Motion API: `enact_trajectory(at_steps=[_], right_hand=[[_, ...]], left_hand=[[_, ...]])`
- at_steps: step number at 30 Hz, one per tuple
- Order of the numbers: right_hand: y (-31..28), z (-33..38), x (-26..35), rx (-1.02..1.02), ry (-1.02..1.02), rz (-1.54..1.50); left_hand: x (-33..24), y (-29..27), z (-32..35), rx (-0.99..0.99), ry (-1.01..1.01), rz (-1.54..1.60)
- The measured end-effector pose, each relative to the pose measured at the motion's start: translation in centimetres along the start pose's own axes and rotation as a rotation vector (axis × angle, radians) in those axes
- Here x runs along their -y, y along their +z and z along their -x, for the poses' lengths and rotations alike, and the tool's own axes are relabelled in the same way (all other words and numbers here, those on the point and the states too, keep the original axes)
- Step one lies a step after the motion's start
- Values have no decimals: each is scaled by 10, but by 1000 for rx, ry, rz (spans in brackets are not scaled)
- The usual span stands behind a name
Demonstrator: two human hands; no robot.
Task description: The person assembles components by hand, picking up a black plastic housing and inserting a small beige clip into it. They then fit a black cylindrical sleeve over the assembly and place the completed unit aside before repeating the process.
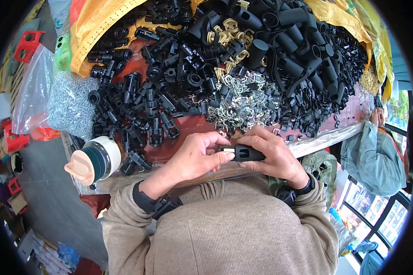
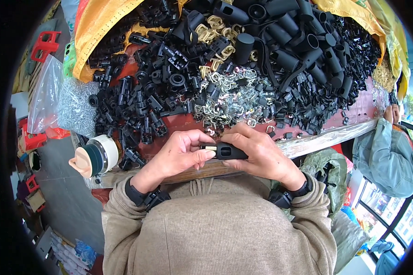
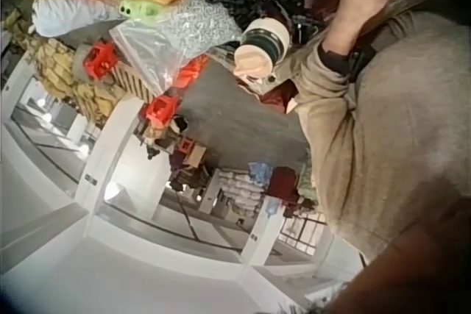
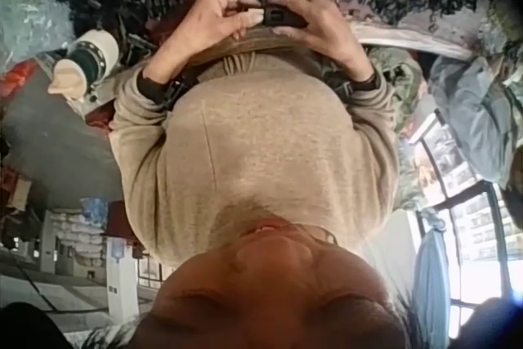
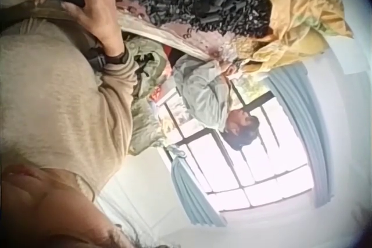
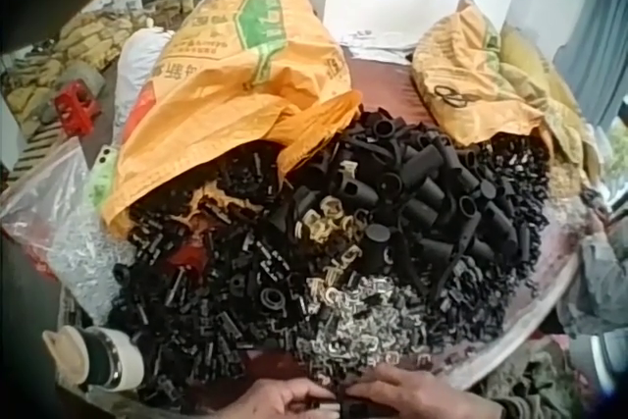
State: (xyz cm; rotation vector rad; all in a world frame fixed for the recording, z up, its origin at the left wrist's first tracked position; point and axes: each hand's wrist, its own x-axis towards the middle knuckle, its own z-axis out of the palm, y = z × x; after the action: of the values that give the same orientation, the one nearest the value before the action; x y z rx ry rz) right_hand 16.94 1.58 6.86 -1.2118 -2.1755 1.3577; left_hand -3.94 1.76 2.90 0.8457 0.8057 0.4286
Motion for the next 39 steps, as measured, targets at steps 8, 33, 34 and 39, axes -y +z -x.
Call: enact_trajectory(at_steps=[8,33,34,39], right_hand=[[12,-2,-1,-78,-12,177],[1,-16,-27,164,-438,-364],[1,-16,-26,177,-433,-392],[9,-13,-28,107,-380,-478]], left_hand=[[5,-1,-5,-44,-79,135],[-13,10,-13,-29,-102,214],[-13,11,-13,-46,-100,225],[-14,13,-7,45,-106,368]])
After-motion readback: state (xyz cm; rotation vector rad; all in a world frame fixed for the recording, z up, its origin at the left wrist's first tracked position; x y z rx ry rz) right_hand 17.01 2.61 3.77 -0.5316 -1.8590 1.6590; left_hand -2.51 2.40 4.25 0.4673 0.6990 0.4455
